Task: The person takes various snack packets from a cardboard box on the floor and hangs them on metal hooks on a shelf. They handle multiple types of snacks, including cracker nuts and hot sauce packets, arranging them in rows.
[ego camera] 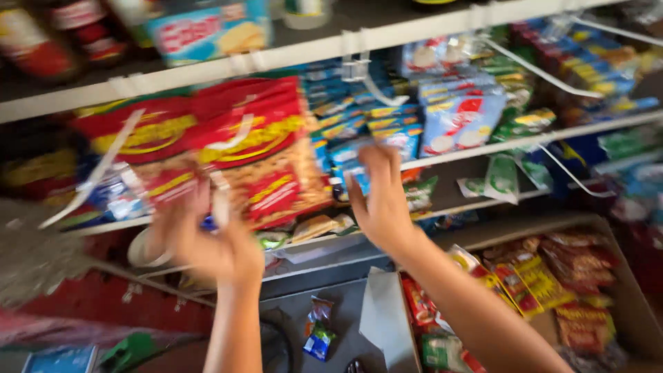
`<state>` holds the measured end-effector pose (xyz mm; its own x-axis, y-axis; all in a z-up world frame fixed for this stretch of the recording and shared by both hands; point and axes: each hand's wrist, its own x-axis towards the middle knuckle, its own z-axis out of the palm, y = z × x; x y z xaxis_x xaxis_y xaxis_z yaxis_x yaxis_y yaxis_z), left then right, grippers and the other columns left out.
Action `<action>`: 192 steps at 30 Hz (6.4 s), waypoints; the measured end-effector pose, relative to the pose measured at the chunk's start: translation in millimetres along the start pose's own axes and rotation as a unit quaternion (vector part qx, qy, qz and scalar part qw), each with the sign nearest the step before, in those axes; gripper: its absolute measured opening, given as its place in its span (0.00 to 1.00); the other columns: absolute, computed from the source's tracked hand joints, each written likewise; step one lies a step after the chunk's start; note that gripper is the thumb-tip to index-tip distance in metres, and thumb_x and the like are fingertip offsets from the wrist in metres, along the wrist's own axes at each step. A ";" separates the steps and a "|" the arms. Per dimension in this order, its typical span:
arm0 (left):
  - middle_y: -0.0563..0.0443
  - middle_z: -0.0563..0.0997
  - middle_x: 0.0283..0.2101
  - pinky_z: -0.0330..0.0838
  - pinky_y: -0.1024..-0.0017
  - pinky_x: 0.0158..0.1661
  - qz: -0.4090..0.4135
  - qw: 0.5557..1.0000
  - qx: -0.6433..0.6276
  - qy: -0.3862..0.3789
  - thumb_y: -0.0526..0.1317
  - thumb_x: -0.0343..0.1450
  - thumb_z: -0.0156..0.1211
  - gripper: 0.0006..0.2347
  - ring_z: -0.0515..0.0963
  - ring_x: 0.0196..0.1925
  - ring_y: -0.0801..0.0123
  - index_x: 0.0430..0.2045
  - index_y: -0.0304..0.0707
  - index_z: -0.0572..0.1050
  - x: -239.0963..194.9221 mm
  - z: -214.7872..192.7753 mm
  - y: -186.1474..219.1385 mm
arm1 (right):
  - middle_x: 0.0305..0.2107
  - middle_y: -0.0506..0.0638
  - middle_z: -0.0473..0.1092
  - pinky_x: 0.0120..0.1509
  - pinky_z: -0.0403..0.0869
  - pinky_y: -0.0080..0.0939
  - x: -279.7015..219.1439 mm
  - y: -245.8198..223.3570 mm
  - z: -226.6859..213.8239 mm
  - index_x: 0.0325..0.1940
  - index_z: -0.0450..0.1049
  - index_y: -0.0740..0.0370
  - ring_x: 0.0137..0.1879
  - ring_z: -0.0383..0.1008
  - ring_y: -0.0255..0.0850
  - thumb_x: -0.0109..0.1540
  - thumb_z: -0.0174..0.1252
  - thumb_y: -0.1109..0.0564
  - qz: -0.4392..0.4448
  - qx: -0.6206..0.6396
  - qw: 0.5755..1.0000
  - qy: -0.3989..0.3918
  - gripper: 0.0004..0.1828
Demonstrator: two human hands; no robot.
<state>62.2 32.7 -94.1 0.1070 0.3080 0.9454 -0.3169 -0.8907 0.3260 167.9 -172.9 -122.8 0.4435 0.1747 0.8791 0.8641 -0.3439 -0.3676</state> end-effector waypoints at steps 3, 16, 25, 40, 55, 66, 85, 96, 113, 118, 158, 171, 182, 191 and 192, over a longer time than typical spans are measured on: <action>0.44 0.78 0.42 0.65 0.54 0.45 -0.010 0.986 -0.012 -0.164 0.37 0.73 0.59 0.04 0.76 0.44 0.52 0.34 0.35 0.74 -137.0 -28.7 -13.2 | 0.52 0.66 0.64 0.62 0.73 0.57 -111.1 43.2 -36.3 0.55 0.63 0.67 0.58 0.68 0.65 0.55 0.57 0.70 0.079 -0.037 0.989 -0.116 0.24; 0.42 0.77 0.47 0.68 0.54 0.52 -0.019 0.623 -0.296 -0.724 0.30 0.65 0.57 0.17 0.75 0.51 0.48 0.50 0.35 0.74 -486.0 17.7 115.0 | 0.49 0.59 0.69 0.48 0.75 0.60 -527.2 95.5 -246.5 0.49 0.69 0.57 0.49 0.75 0.62 0.63 0.52 0.59 0.636 -0.190 0.676 -0.319 0.10; 0.38 0.77 0.49 0.67 0.52 0.54 0.132 0.542 -0.385 -0.735 0.33 0.68 0.52 0.16 0.76 0.53 0.47 0.50 0.31 0.73 -591.3 157.2 256.6 | 0.47 0.64 0.70 0.58 0.72 0.56 -630.2 195.4 -362.1 0.49 0.69 0.60 0.56 0.72 0.62 0.61 0.54 0.61 0.699 -0.252 0.656 -0.130 0.11; 0.43 0.77 0.52 0.73 0.67 0.53 -0.590 0.433 -0.250 -0.634 0.30 0.62 0.66 0.26 0.79 0.53 0.62 0.56 0.34 0.64 -848.4 291.0 357.6 | 0.64 0.61 0.62 0.67 0.69 0.43 -706.2 381.8 -421.9 0.81 0.34 0.59 0.66 0.66 0.45 0.53 0.58 0.72 0.690 -0.019 0.708 0.146 0.59; 0.50 0.81 0.47 0.74 0.70 0.50 -0.451 0.502 -0.365 -0.641 0.30 0.66 0.64 0.08 0.80 0.49 0.68 0.37 0.33 0.76 -716.9 232.3 349.2 | 0.45 0.47 0.77 0.46 0.79 0.44 -576.4 269.1 -450.5 0.36 0.68 0.58 0.45 0.79 0.38 0.49 0.55 0.69 0.721 0.224 0.645 0.119 0.13; 0.48 0.83 0.39 0.76 0.71 0.44 -0.544 0.556 -0.336 -0.531 0.44 0.71 0.65 0.15 0.82 0.41 0.70 0.42 0.30 0.77 -488.3 202.8 311.8 | 0.31 0.49 0.78 0.40 0.76 0.40 -420.1 191.3 -352.6 0.42 0.78 0.68 0.35 0.76 0.36 0.60 0.66 0.60 0.700 0.258 0.646 0.163 0.10; 0.45 0.87 0.29 0.79 0.71 0.33 -0.443 0.830 -0.234 -0.243 0.37 0.69 0.68 0.10 0.86 0.32 0.72 0.34 0.30 0.73 -172.5 55.2 130.3 | 0.26 0.44 0.77 0.37 0.73 0.33 -124.7 31.7 -100.2 0.35 0.79 0.65 0.33 0.74 0.29 0.60 0.66 0.58 0.484 0.307 0.816 -0.072 0.07; 0.47 0.83 0.42 0.77 0.72 0.45 -0.260 0.948 -0.139 -0.117 0.38 0.71 0.68 0.12 0.83 0.41 0.68 0.43 0.31 0.75 12.5 -36.2 81.6 | 0.27 0.44 0.75 0.35 0.72 0.31 35.9 -101.1 -27.4 0.37 0.78 0.67 0.32 0.72 0.27 0.61 0.67 0.57 0.319 0.363 0.870 -0.099 0.09; 0.51 0.81 0.43 0.74 0.74 0.49 -0.237 0.940 -0.225 -0.099 0.38 0.77 0.63 0.09 0.79 0.44 0.74 0.45 0.32 0.73 76.3 -19.6 44.3 | 0.36 0.49 0.80 0.48 0.77 0.33 108.4 -116.3 13.9 0.46 0.80 0.69 0.42 0.78 0.31 0.63 0.66 0.58 0.229 0.386 0.890 -0.082 0.11; 0.51 0.82 0.44 0.74 0.74 0.50 -0.263 0.926 -0.255 -0.089 0.38 0.77 0.63 0.09 0.79 0.45 0.75 0.47 0.31 0.74 73.9 -16.1 40.4 | 0.36 0.49 0.80 0.47 0.79 0.33 112.6 -115.4 16.3 0.46 0.79 0.68 0.41 0.79 0.31 0.62 0.66 0.58 0.227 0.403 0.881 -0.095 0.12; 0.48 0.69 0.54 0.66 0.68 0.58 -0.281 0.952 -0.115 0.031 0.41 0.83 0.54 0.13 0.69 0.54 0.67 0.56 0.33 0.63 -182.1 -21.3 -38.9 | 0.34 0.51 0.68 0.39 0.71 0.41 -113.8 44.6 -52.4 0.61 0.63 0.61 0.34 0.68 0.41 0.61 0.62 0.65 0.185 0.030 0.978 -0.086 0.26; 0.37 0.80 0.45 0.74 0.53 0.44 -0.186 0.627 -0.156 -0.740 0.35 0.68 0.55 0.13 0.80 0.48 0.42 0.47 0.35 0.71 -544.0 -10.5 113.6 | 0.44 0.58 0.75 0.45 0.76 0.60 -581.4 130.2 -298.9 0.48 0.70 0.55 0.44 0.79 0.60 0.64 0.50 0.51 0.658 -0.300 0.657 -0.215 0.11; 0.32 0.77 0.47 0.74 0.52 0.44 -0.101 0.569 -0.254 -0.776 0.36 0.73 0.53 0.14 0.78 0.46 0.43 0.52 0.30 0.68 -657.3 236.1 283.3 | 0.50 0.62 0.70 0.62 0.70 0.51 -606.5 282.6 -376.4 0.59 0.70 0.61 0.58 0.71 0.58 0.57 0.60 0.65 0.590 -0.177 0.788 -0.018 0.25; 0.52 0.76 0.56 0.69 0.70 0.50 -0.673 0.382 -0.405 -0.488 0.40 0.77 0.54 0.18 0.74 0.53 0.70 0.64 0.45 0.70 -711.9 414.2 339.6 | 0.56 0.45 0.67 0.59 0.73 0.45 -499.7 415.0 -367.9 0.68 0.65 0.50 0.56 0.70 0.37 0.65 0.55 0.57 0.689 0.284 0.627 0.226 0.25; 0.52 0.75 0.54 0.68 0.70 0.47 -0.731 0.310 -0.415 -0.443 0.41 0.77 0.54 0.20 0.73 0.50 0.69 0.67 0.46 0.69 -729.1 423.1 335.5 | 0.54 0.47 0.68 0.56 0.73 0.46 -495.5 421.1 -365.0 0.68 0.66 0.51 0.52 0.72 0.38 0.66 0.55 0.57 0.688 0.293 0.621 0.235 0.25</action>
<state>276.7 -632.1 -673.0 0.8090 -0.3611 -0.4638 0.5878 0.4911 0.6429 225.1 -741.0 -602.4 0.8587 -0.2486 -0.4480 -0.2563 0.5486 -0.7958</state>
